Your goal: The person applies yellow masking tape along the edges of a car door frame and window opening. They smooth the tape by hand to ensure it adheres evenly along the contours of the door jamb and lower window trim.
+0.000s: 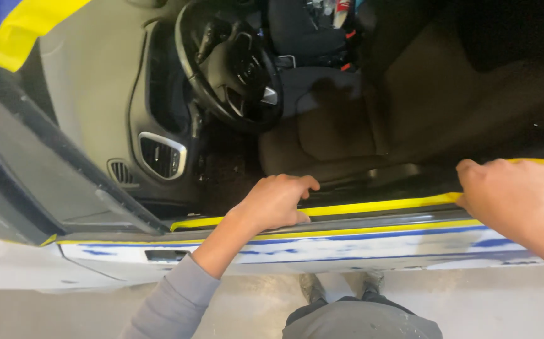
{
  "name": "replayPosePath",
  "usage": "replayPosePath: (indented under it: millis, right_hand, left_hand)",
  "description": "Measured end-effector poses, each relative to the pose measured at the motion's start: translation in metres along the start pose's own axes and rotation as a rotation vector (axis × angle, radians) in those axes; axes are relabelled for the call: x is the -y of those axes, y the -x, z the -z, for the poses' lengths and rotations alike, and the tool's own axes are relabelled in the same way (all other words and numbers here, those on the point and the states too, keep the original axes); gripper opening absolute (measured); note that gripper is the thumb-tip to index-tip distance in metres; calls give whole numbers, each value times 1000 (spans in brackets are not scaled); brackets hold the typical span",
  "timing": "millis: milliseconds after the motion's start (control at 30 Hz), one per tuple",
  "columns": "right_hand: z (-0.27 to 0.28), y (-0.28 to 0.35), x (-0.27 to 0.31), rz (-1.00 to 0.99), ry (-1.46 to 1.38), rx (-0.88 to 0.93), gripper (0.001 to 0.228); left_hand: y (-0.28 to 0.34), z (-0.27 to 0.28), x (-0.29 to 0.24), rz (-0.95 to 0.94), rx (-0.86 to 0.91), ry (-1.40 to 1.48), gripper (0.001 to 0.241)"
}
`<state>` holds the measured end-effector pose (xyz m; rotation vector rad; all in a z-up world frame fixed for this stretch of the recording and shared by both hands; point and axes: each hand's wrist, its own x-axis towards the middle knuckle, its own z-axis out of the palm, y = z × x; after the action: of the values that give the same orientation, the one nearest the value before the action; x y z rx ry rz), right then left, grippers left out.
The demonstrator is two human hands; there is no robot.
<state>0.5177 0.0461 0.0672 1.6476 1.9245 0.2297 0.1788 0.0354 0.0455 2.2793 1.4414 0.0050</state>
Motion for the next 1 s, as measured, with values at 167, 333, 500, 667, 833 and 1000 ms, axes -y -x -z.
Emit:
replayPosePath:
  millis: [167,333,500,667,833,1000]
  right_hand:
    - [18,5,1,9,1,66,30]
    - [6,-1,-2,16,-109,40,29]
    - [-13,-3,-8,40,-222,-96,34]
    - [-4,5,-37,53,-465,44,36]
    - [-3,17,-56,39,-372,149,35]
    - [-47,15,-60,175,-322,-20,34]
  left_hand:
    - [-23,-21,-17,-16,-76,113,67]
    - [-70,-34,-77,-47,-94,229,84]
    - [-102,-47,-127,-77,-137,289,66]
    - [-106,-42,-129,54,-29,350,74]
    - [-104,-37,-132,14,-5,281,71]
    - [-100,-40,-129,12,-68,255,58]
